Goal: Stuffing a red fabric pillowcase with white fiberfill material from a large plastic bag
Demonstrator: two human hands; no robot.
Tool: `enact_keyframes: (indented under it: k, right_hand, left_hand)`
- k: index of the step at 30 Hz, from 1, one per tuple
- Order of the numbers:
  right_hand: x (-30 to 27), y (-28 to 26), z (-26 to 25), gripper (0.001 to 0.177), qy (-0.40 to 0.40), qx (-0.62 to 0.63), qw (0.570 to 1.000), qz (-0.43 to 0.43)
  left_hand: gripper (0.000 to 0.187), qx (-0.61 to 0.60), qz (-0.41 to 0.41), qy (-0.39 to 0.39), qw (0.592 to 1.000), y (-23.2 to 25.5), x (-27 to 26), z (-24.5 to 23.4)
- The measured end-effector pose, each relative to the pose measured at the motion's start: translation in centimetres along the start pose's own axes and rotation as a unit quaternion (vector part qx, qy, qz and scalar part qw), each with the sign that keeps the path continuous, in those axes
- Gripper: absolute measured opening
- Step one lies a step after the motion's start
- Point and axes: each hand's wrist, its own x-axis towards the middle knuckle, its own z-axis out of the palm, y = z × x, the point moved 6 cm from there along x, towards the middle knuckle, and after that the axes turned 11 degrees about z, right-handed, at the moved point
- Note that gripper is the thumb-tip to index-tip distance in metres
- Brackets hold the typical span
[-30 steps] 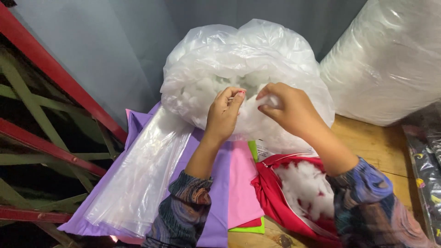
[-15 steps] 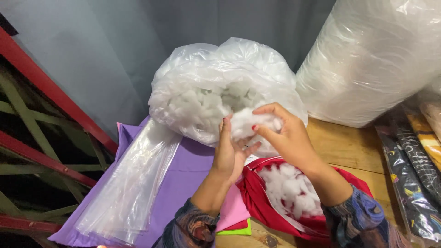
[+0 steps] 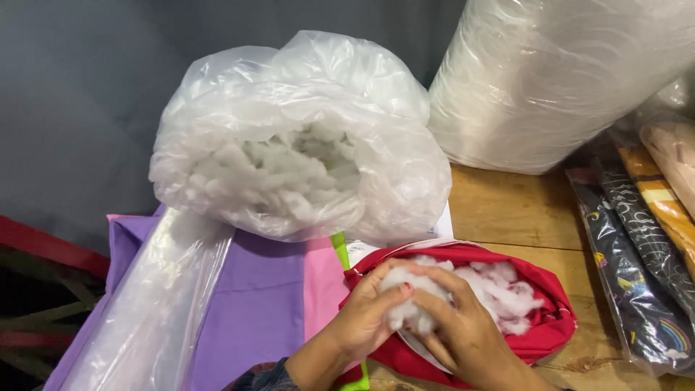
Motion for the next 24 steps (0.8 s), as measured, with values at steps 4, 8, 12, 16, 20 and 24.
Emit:
enact_keyframes:
  k: [4, 8, 12, 16, 20, 24]
  right_hand:
    - [-3.4, 3.9, -0.4, 0.052, 0.020, -0.007, 0.999, 0.029]
    - [-3.2, 3.8, -1.6, 0.041, 0.070, 0.002, 0.996, 0.050]
    - [-3.9, 3.1, -0.5, 0.047, 0.064, -0.008, 0.998, 0.000]
    - [-4.5, 2.3, -0.1, 0.024, 0.084, -0.046, 0.995, -0.023]
    - [-3.9, 2.8, -0.5, 0.014, 0.071, 0.049, 0.996, 0.024]
    - [-3.4, 4.1, -1.5, 0.012, 0.108, 0.123, 0.978, 0.130]
  left_hand:
    - [0.016, 0.055, 0.019, 0.008, 0.998, 0.4, 0.7, -1.6]
    - [0.027, 0.101, 0.044, 0.013, 0.994, 1.0, 0.9, -2.1]
    - [0.033, 0.127, 0.042, 0.000, 0.991, 0.8, 0.8, -1.9]
    - [0.035, 0.175, 0.045, -0.013, 0.983, 0.1, 0.7, -2.2]
    - [0.041, 0.195, 0.065, -0.013, 0.978, -0.5, 0.9, -3.3]
    - [0.039, 0.142, 0.101, 0.008, 0.985, -0.2, 1.6, -4.6]
